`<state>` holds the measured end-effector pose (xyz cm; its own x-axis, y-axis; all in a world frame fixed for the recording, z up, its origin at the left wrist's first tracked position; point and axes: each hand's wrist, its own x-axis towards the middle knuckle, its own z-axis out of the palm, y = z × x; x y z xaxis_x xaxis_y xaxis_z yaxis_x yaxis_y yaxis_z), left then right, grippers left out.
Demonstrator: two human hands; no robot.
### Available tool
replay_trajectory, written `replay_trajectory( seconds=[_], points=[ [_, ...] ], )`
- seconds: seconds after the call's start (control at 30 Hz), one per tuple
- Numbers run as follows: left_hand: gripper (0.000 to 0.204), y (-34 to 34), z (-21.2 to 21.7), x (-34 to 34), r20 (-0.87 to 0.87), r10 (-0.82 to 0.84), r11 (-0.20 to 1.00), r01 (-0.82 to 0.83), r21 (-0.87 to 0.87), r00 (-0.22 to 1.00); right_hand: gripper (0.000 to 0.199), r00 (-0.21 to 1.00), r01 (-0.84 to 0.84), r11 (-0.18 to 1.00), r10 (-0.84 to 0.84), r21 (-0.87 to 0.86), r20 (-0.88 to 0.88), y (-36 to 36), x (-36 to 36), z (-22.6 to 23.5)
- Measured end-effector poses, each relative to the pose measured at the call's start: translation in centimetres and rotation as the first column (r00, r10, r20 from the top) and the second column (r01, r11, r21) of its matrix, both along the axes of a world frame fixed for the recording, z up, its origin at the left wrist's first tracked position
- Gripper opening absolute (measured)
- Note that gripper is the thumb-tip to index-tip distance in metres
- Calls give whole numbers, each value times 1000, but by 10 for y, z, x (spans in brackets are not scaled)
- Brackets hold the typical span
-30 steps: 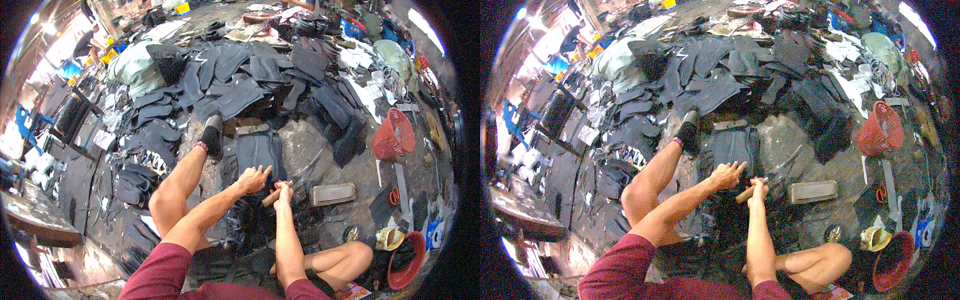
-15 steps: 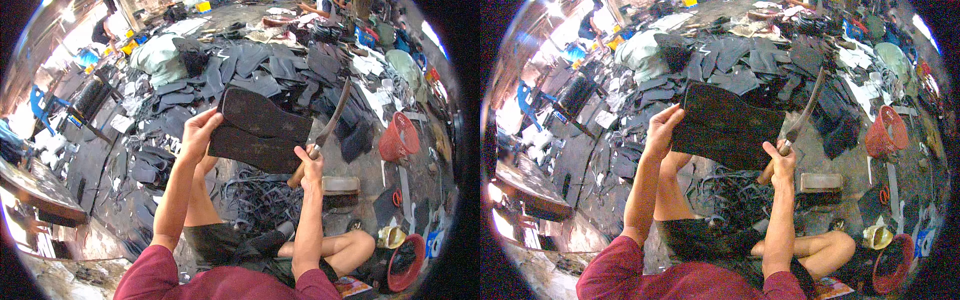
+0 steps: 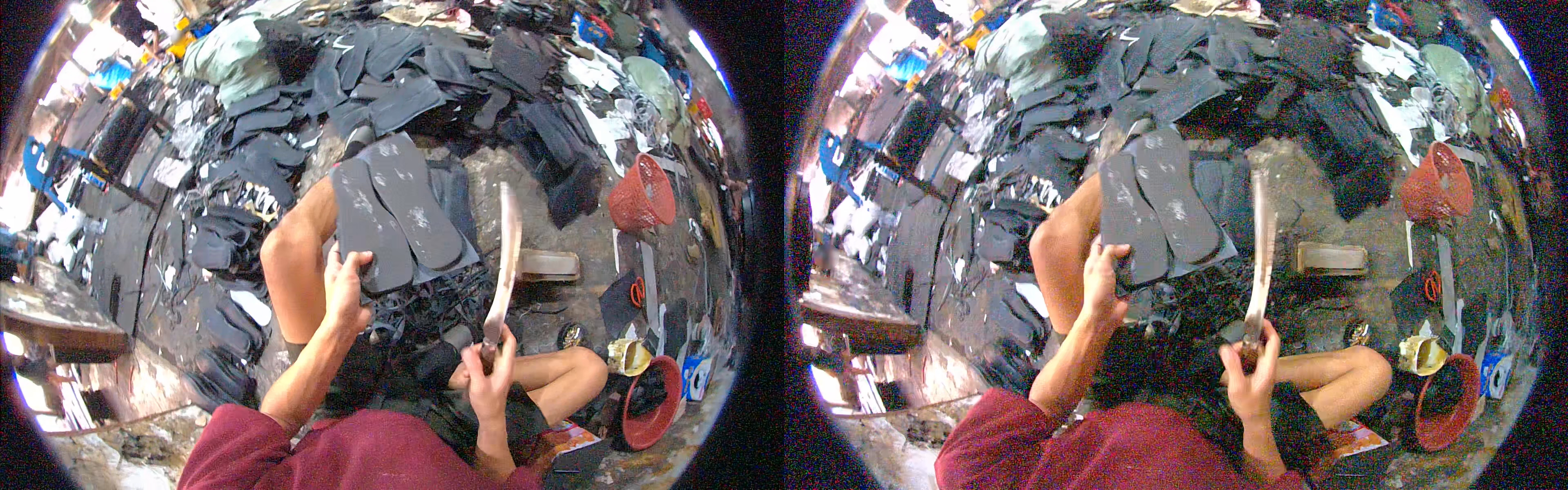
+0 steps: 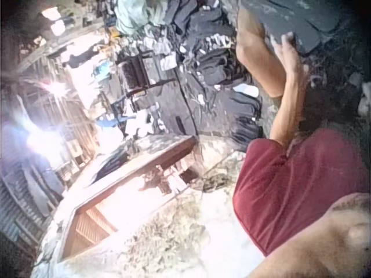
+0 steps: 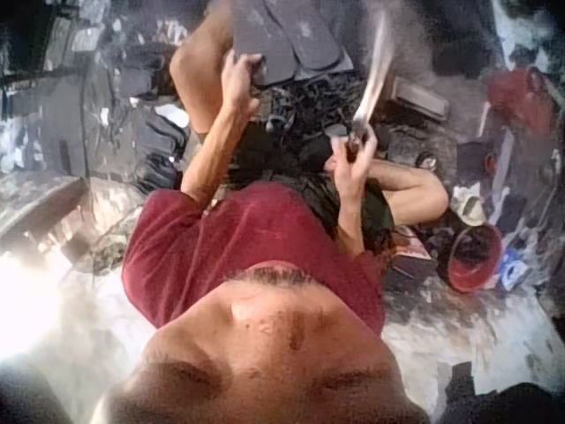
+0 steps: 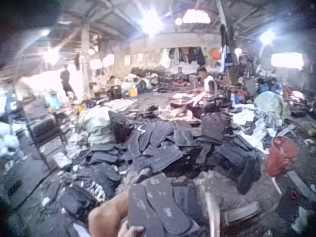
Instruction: The person sits on the floor and uses a large knife to cut black rubber sheets into smaller pieces. They repeatedly pick up sheets, cut them, and place the cut pieces aside.
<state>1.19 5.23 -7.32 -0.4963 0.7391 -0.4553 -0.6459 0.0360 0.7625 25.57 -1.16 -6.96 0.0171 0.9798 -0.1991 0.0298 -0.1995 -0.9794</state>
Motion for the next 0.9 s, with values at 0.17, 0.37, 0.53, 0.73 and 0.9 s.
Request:
replay_trajectory(
  seconds=[0.17,0.37,0.53,0.73,0.9],
  points=[
    [60,-8,15,-1,-69,93,996,-93,-3,993,44,890,-364,887,242,283,386,-37,30,-22],
    [60,-17,27,1,-119,119,991,-124,-43,986,33,835,-428,887,315,174,452,-49,38,-30],
    [54,-25,25,7,-145,102,989,-117,-93,984,34,789,-434,871,245,229,563,-52,15,-40],
    [63,-30,29,4,-55,70,995,-74,-71,996,38,791,-465,856,287,226,541,-27,-15,-49],
    [66,-41,22,3,-119,33,996,-43,-83,992,43,792,-498,827,310,261,527,13,-48,-48]
  ],
)
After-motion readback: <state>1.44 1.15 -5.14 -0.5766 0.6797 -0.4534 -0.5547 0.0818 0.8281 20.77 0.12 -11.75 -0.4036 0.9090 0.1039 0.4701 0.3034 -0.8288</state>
